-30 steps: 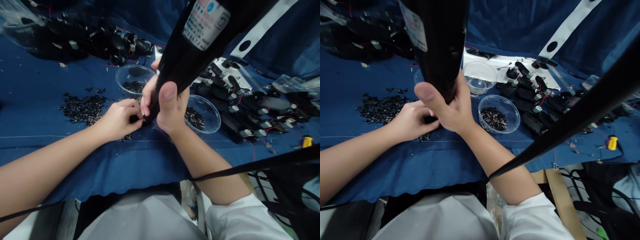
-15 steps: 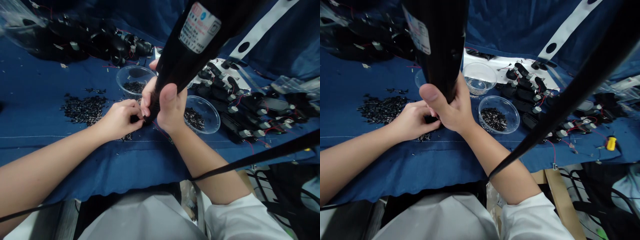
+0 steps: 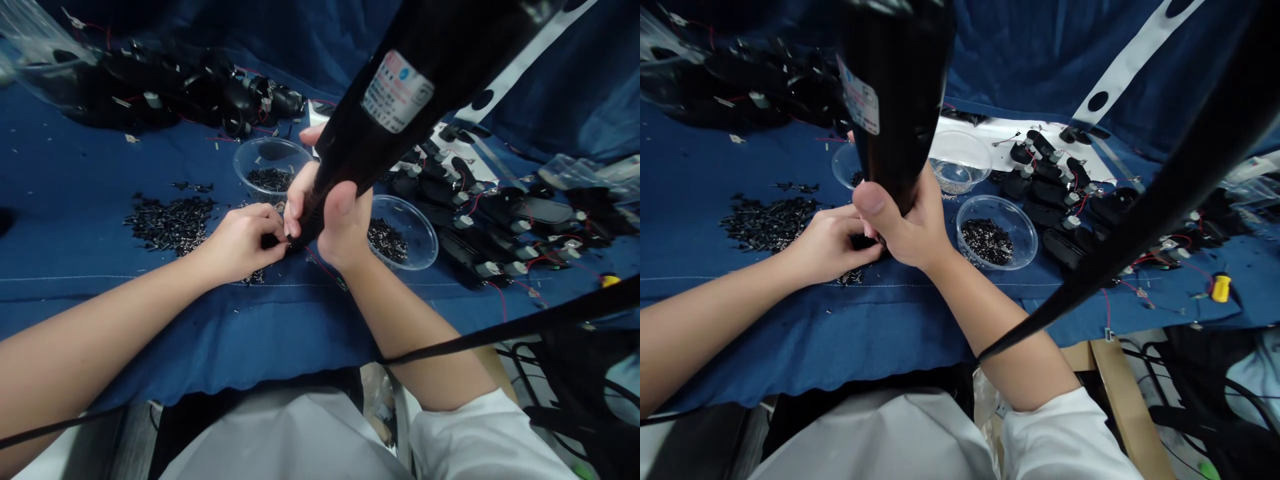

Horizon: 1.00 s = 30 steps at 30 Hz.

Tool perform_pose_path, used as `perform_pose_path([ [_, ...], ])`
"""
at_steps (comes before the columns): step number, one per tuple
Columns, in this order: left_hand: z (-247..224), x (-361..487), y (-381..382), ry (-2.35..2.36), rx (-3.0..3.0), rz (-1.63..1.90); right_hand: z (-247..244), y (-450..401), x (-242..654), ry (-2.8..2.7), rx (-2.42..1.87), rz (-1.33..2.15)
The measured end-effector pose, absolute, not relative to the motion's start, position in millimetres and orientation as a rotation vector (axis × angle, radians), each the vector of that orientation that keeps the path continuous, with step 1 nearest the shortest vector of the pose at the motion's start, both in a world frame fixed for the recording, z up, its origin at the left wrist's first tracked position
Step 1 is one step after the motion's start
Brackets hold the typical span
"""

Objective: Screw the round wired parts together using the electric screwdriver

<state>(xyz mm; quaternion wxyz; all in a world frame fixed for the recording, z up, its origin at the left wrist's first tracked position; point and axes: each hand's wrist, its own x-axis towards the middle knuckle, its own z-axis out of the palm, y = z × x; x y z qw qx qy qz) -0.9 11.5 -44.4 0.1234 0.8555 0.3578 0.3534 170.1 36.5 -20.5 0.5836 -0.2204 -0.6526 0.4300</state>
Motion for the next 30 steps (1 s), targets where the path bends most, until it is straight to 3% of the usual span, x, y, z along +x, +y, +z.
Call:
perform_pose_path([
  [3,-46.0,-2.7,11.5,1.077,2.498,1.011,-18.1,35.2,173.7,-1.435,-0.241,1.158],
  [10,-40.3,-16.0,8.8,0.979,2.512,1.022,-2.4,31.3,192.5,-1.227,-0.583,0.937],
  [21,-36.3,2.0,-15.3,1.117,2.867,0.844,-18.2,37.4,184.6,-1.140,-0.500,0.858],
  [30,-22.5,-13.8,-10.6,1.285,2.532,1.011,-27.6,39.3,181.4,-1.182,-0.495,0.913],
])
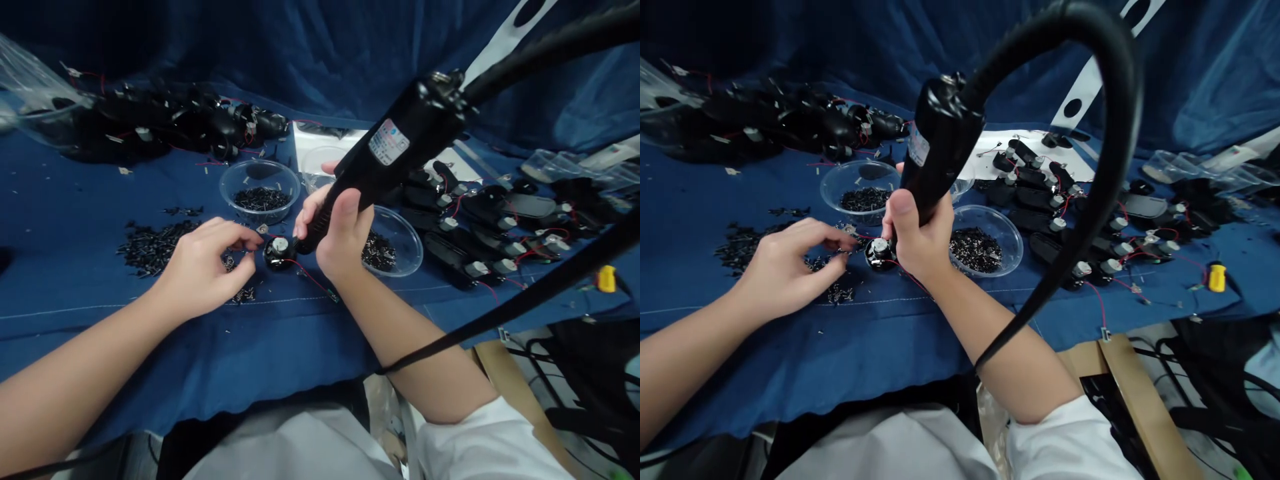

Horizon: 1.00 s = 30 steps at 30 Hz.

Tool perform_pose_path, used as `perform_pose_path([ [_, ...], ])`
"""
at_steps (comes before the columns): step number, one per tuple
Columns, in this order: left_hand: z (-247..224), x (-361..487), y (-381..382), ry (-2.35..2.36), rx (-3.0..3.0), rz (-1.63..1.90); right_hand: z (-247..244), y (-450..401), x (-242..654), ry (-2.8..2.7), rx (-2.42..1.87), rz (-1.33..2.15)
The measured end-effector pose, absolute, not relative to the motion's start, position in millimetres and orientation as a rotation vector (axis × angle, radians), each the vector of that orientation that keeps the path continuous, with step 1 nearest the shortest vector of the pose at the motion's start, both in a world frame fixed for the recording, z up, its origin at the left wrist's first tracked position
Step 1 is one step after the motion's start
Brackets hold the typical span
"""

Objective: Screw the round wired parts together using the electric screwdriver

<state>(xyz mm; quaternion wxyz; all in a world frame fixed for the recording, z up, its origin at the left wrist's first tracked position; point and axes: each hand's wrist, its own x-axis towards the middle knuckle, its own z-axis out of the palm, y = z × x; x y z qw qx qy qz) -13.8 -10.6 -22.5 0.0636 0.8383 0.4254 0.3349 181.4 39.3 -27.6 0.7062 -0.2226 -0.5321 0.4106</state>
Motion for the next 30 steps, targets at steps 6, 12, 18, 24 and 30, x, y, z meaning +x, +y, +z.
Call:
perform_pose_path([
  [6,-34.1,-7.1,-9.8,1.298,2.779,0.749,-26.9,40.5,180.1,-1.149,-0.458,0.928],
  [12,-38.2,6.0,-11.0,1.354,2.805,0.660,-25.3,38.1,180.9,-1.188,-0.425,0.951],
  [18,-36.1,16.4,-21.5,1.457,2.552,0.694,-20.8,26.8,183.0,-1.151,-0.377,0.988],
  [24,-30.3,8.7,-23.7,1.470,2.436,0.788,-20.0,25.8,183.4,-1.163,-0.382,1.061],
  [30,-4.4,-57.1,26.0,1.863,2.063,1.010,-19.5,27.7,179.7,-1.157,-0.397,1.104],
])
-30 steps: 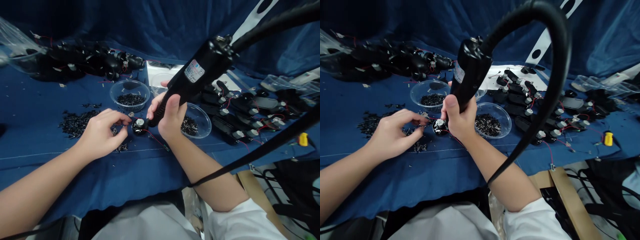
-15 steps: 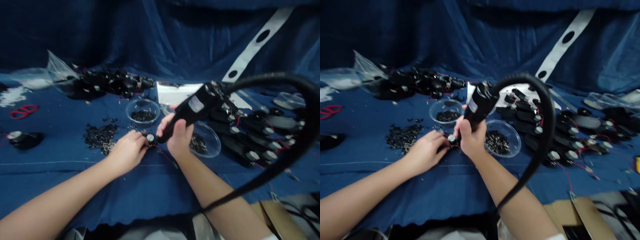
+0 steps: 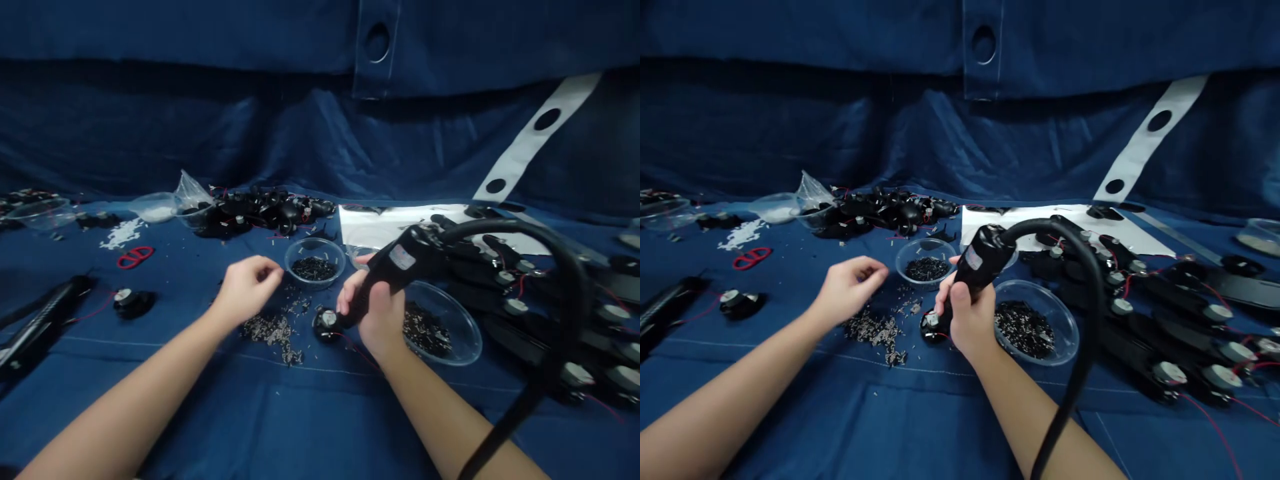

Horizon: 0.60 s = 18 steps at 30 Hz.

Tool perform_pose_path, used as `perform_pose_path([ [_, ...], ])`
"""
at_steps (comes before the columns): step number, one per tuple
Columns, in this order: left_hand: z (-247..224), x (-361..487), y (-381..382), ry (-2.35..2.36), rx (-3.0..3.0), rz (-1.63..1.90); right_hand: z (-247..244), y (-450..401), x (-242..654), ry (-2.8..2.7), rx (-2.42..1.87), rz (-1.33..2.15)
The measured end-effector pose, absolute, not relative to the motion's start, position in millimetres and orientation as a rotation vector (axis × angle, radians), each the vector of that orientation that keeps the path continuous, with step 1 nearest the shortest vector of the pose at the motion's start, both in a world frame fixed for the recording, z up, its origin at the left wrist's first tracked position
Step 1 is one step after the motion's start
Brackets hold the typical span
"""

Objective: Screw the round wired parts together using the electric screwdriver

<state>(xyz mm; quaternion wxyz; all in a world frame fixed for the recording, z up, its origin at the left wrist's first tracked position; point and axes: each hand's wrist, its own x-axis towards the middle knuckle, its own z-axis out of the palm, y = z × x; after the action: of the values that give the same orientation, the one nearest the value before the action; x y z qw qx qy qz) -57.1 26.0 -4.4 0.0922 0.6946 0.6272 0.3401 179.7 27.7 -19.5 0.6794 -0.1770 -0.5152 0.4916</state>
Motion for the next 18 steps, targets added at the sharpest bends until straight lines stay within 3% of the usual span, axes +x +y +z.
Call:
perform_pose_path([
  [10,16.5,-100.7,160.3,2.277,1.670,1.055,-27.3,29.4,180.0,-1.150,-0.360,1.167],
  [18,5.4,-76.7,102.5,2.136,1.778,0.883,-31.5,29.9,181.8,-1.132,-0.319,1.211],
])
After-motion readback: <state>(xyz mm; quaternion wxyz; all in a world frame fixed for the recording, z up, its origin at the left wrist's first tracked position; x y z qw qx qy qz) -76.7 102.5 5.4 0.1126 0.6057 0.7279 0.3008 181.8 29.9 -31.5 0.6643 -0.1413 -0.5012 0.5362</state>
